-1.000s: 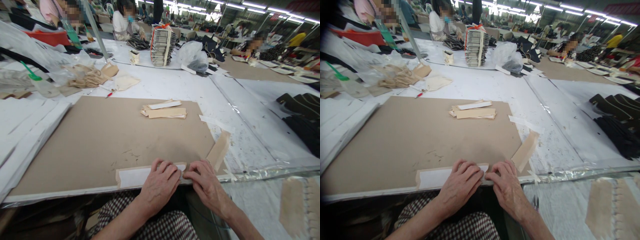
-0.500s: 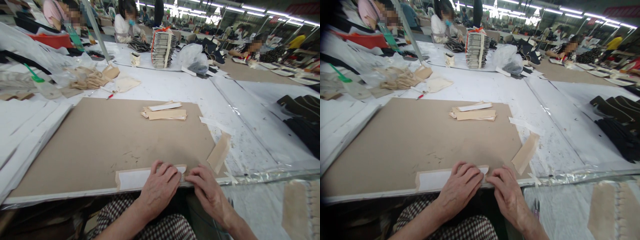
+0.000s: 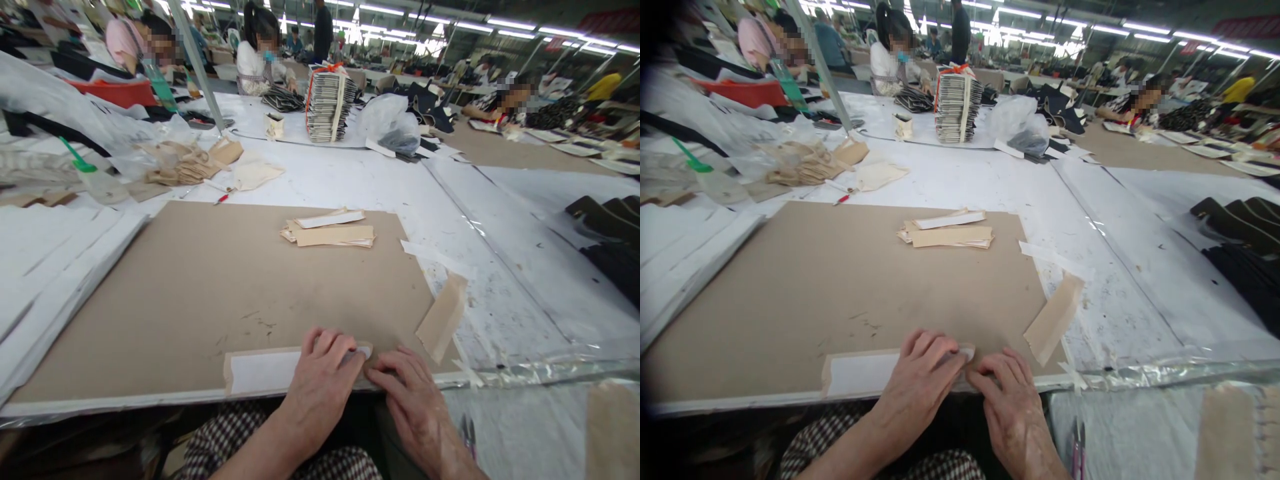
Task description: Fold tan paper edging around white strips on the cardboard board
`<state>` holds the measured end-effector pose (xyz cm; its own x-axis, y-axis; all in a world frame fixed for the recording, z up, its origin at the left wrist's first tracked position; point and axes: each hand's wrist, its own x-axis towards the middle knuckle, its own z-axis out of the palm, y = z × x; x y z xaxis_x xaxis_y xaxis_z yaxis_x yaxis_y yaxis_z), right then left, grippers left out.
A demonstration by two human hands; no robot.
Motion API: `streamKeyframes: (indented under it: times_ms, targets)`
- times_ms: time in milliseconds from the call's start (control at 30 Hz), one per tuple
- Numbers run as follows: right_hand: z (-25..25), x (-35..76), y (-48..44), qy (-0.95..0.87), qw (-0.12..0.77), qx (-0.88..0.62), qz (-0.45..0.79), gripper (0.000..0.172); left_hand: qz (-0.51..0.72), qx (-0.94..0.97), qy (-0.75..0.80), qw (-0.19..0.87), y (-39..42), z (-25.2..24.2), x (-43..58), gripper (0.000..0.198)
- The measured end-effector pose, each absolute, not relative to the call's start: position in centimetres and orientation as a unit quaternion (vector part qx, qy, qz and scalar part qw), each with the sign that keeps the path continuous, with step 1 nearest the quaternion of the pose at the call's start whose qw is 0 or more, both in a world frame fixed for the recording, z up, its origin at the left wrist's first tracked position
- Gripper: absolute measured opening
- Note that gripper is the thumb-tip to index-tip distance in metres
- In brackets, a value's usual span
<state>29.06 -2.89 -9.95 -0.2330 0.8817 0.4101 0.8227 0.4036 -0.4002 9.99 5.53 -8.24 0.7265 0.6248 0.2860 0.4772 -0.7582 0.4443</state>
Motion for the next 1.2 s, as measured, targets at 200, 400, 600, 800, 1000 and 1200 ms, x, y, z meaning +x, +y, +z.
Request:
streamKeyframes:
  times_ms: [200, 400, 600, 800, 1000, 1200]
  targets:
    - [-10.5, 29.2, -2.7, -0.702, 0.364, -0.610, 0.057, 0.033, 0.177, 0.923, 0.300, 0.162, 5.5, -8.7, 10.4, 0.027]
    - [-10.5, 28.9, -1.6, -0.729, 0.331, -0.599, 0.013, 0.037, 0.167, 0.926, 0.295, 0.164, 5.6, -8.7, 10.2, 0.027]
    - [-10.2, 29.2, -1.0, -0.733, 0.317, -0.601, 0.026, 0.037, 0.173, 0.926, 0.292, 0.168, 5.6, -9.0, 10.3, 0.027]
    - [-9.8, 29.5, -0.6, -0.753, 0.279, -0.595, 0.024, 0.037, 0.181, 0.925, 0.290, 0.167, 5.5, -9.2, 10.3, 0.027]
    - [-9.6, 29.5, -0.5, -0.767, 0.243, -0.593, 0.003, 0.038, 0.176, 0.926, 0.290, 0.167, 5.6, -9.2, 10.3, 0.028]
    - [-9.3, 29.4, -0.4, -0.774, 0.207, -0.598, -0.030, 0.036, 0.174, 0.926, 0.289, 0.166, 5.6, -9.0, 10.2, 0.031]
